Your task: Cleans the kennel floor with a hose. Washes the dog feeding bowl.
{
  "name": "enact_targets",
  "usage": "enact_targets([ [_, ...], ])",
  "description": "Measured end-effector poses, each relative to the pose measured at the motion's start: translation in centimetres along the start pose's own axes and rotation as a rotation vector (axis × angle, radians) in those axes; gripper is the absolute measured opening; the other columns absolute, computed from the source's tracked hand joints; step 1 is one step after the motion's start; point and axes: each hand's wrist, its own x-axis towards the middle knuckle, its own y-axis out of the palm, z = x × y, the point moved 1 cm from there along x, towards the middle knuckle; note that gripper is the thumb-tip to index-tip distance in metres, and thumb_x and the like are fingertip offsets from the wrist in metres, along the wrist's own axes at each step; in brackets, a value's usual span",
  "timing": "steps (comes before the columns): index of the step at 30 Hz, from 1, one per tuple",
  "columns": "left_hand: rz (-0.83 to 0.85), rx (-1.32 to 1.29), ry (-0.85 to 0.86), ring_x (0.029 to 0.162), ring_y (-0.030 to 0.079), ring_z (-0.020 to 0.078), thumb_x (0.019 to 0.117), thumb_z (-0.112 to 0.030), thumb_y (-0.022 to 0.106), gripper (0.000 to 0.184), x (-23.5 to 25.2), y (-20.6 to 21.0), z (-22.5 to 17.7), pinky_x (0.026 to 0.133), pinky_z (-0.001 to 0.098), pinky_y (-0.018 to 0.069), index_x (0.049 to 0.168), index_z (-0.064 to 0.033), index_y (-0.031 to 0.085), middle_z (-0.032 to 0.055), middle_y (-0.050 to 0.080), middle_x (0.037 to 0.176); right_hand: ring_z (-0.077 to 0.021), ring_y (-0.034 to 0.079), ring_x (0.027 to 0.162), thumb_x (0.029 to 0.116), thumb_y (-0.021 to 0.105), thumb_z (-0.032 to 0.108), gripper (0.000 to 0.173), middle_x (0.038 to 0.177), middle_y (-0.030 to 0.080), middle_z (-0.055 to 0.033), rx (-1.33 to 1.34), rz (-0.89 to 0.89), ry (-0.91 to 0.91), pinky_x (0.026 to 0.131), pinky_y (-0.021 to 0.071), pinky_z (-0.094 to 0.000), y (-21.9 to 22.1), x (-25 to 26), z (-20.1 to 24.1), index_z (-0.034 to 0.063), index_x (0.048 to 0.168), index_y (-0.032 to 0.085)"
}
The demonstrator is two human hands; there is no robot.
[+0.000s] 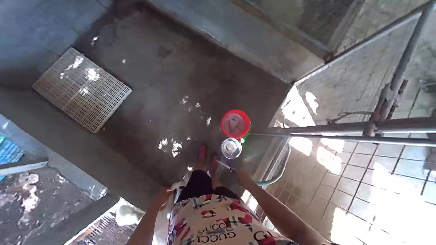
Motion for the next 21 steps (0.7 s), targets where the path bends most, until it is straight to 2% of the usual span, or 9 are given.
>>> enact_targets([
  [4,0.072,0.195,0.134,0.135,0.055,0.0403,0.1061,-0.025,0.058,0.042,6.4,-0.6,-5.4,0.117,0.0561,0.0393,0.139,0.0007,0.060,0.0260,0.061,0.140,-0.0476,0.059,0.124,0.0978,0.059,0.012,0.052,0.138,0.059,-0.0273,0.199,-0.054,0.063,0.096,0.0495,-0.0676,-0.1,2.5,-0.2,0.0036,0.148,0.049],
  [7,0.167,0.427,0.187,0.137,0.053,0.0427,0.1062,-0.026,0.056,0.042,13.0,-0.5,-13.0,0.117,0.0583,0.0384,0.139,0.0001,0.061,0.0272,0.060,0.140,-0.0463,0.061,0.123,0.1018,0.053,0.013,0.056,0.139,0.060,-0.0248,0.320,-0.057,0.093,0.096,0.0500,-0.0668,-1.0,4.2,0.3,0.0130,0.157,0.040],
  [10,0.220,0.567,0.286,0.135,0.054,0.0441,0.1041,-0.026,0.059,0.043,22.1,2.5,-20.0,0.114,0.0610,0.0405,0.138,0.0002,0.061,0.0281,0.060,0.139,-0.0440,0.065,0.116,0.1029,0.050,0.014,0.064,0.133,0.065,-0.0229,0.410,-0.036,0.132,0.094,0.0524,-0.0637,-0.7,6.7,0.7,0.0239,0.163,0.030],
  [13,0.289,0.580,0.316,0.137,0.053,0.0444,0.1071,-0.027,0.054,0.045,31.5,6.2,-27.5,0.116,0.0614,0.0384,0.142,0.0014,0.058,0.0289,0.058,0.142,-0.0446,0.063,0.119,0.1018,0.051,0.011,0.068,0.136,0.062,-0.0241,0.491,0.105,0.174,0.096,0.0515,-0.0631,0.2,9.4,0.9,0.0263,0.164,0.028],
  [16,0.312,0.573,0.239,0.138,0.051,0.0434,0.1081,-0.028,0.052,0.048,39.0,10.3,-33.1,0.116,0.0607,0.0379,0.145,0.0025,0.053,0.0288,0.056,0.144,-0.0455,0.062,0.120,0.1016,0.051,0.008,0.068,0.140,0.058,-0.0258,0.575,0.171,0.200,0.097,0.0515,-0.0619,3.5,12.3,-0.2,0.0279,0.163,0.030],
  [18,0.288,0.629,0.181,0.138,0.052,0.0433,0.1071,-0.031,0.054,0.054,42.7,13.1,-35.8,0.115,0.0601,0.0391,0.148,0.0036,0.049,0.0296,0.055,0.145,-0.0456,0.064,0.115,0.1022,0.048,0.008,0.062,0.137,0.058,-0.0288,0.620,0.043,0.153,0.094,0.0541,-0.0590,5.7,13.3,-1.0,0.0228,0.161,0.037],
  [19,0.266,0.648,0.183,0.137,0.052,0.0448,0.1063,-0.032,0.056,0.056,44.7,14.6,-36.7,0.114,0.0612,0.0393,0.148,0.0052,0.048,0.0311,0.054,0.144,-0.0448,0.066,0.111,0.1031,0.047,0.009,0.055,0.133,0.060,-0.0300,0.644,-0.071,0.122,0.091,0.0556,-0.0566,4.9,13.2,-0.9,0.0157,0.157,0.044],
  [20,0.244,0.638,0.201,0.136,0.052,0.0468,0.1055,-0.031,0.058,0.057,46.4,16.2,-37.2,0.113,0.0628,0.0396,0.148,0.0059,0.047,0.0325,0.055,0.143,-0.0431,0.065,0.115,0.1046,0.046,0.009,0.049,0.136,0.060,-0.0293,0.699,-0.092,0.154,0.096,0.0538,-0.0538,1.6,13.2,-0.3,0.0082,0.153,0.049],
  [21,0.228,0.620,0.231,0.135,0.052,0.0482,0.1057,-0.029,0.059,0.055,47.7,17.4,-37.6,0.112,0.0639,0.0395,0.147,0.0066,0.048,0.0336,0.055,0.142,-0.0380,0.051,0.138,0.1092,0.042,0.008,0.049,0.154,0.046,-0.0246,0.847,0.166,0.246,0.114,0.0392,-0.0480,-4.4,14.2,0.1,0.0046,0.158,0.037],
])
